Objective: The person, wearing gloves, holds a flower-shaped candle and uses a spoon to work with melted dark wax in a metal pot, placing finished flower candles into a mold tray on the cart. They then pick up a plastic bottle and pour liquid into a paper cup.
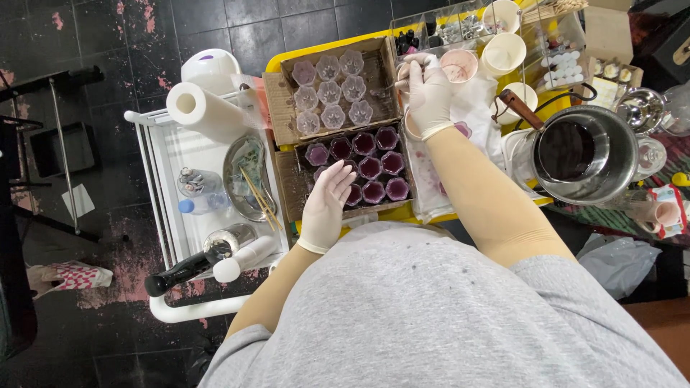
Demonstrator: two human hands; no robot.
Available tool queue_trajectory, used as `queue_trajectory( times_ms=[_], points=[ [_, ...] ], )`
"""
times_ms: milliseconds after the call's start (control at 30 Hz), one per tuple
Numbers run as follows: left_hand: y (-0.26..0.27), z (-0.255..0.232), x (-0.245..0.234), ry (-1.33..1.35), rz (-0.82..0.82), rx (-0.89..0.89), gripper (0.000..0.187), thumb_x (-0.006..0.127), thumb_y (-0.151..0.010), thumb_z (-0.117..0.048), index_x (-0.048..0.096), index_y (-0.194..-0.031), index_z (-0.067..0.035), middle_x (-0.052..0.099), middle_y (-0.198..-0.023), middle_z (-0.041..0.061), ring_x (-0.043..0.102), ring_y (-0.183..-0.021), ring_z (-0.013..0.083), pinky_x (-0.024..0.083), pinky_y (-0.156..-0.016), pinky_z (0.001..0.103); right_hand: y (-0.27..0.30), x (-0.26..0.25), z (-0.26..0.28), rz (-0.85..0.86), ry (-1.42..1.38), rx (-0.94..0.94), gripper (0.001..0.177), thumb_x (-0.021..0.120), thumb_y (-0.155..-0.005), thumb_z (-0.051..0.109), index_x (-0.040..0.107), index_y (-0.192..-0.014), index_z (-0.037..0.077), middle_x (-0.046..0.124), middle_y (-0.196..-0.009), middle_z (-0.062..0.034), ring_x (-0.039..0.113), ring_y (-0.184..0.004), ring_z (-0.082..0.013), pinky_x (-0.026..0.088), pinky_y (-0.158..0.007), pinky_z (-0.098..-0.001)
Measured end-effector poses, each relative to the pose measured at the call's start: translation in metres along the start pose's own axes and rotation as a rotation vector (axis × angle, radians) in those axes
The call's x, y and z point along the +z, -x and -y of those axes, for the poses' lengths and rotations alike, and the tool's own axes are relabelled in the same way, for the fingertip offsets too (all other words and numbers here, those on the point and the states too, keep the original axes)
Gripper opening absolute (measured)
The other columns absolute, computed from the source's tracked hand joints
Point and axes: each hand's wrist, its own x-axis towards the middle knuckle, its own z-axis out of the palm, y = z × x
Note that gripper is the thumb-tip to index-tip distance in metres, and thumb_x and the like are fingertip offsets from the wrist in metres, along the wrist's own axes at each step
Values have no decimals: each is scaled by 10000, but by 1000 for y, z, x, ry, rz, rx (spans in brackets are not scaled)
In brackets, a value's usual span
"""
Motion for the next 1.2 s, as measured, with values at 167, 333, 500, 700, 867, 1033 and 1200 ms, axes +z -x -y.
queue_trajectory(
  times_ms=[167,333,500,700,867,1033,1200],
  points=[
    [-1,1,-3,41,-29,16,488,373,-1095,-309,450,-1495,-40,501,-1508,136,460,-1434,260,311,-1237,413,-3,-6,-4,-36,52,-18,94,478,-1124,61,565,-1138,26,664,-963,-43,672,-825,-96,605,-743,-239],
    [-3,3,-5,105,-50,-3,500,390,-1092,-332,466,-1486,-34,507,-1502,137,465,-1425,262,314,-1232,415,4,-6,7,-111,84,-48,104,478,-1130,77,566,-1131,21,683,-993,-53,695,-844,-104,622,-760,-249],
    [-3,-1,-1,76,-43,-31,517,422,-1059,-356,473,-1478,-57,514,-1496,121,469,-1421,246,303,-1227,406,17,5,38,-218,-3,-100,145,457,-1131,130,555,-1166,29,666,-973,-62,697,-798,-132,627,-770,-267],
    [-9,-5,2,110,-37,-17,517,451,-1059,-353,482,-1465,-34,518,-1486,147,479,-1412,264,315,-1223,415,64,37,115,-223,-212,-204,179,459,-1161,141,538,-1269,22,650,-1045,-75,699,-877,-162,610,-869,-307],
    [-12,-7,10,85,-8,-35,517,450,-1061,-340,474,-1472,-28,514,-1489,145,478,-1410,260,323,-1228,411,113,27,189,-220,-235,-337,164,457,-1207,124,548,-1316,42,681,-1127,-103,707,-909,-176,606,-875,-321],
    [-22,5,14,16,72,-53,500,407,-1065,-304,458,-1481,-29,514,-1497,130,475,-1415,248,317,-1225,401,153,-45,226,-354,-166,-476,153,490,-1225,133,588,-1266,22,704,-1066,-125,708,-847,-196,601,-810,-338],
    [-33,29,29,-77,183,6,457,417,-1083,-239,458,-1484,-22,525,-1472,134,486,-1406,255,326,-1242,422,189,-148,240,-535,-200,-511,170,463,-1268,129,557,-1342,8,687,-1057,-158,667,-805,-224,554,-777,-323]
  ],
)
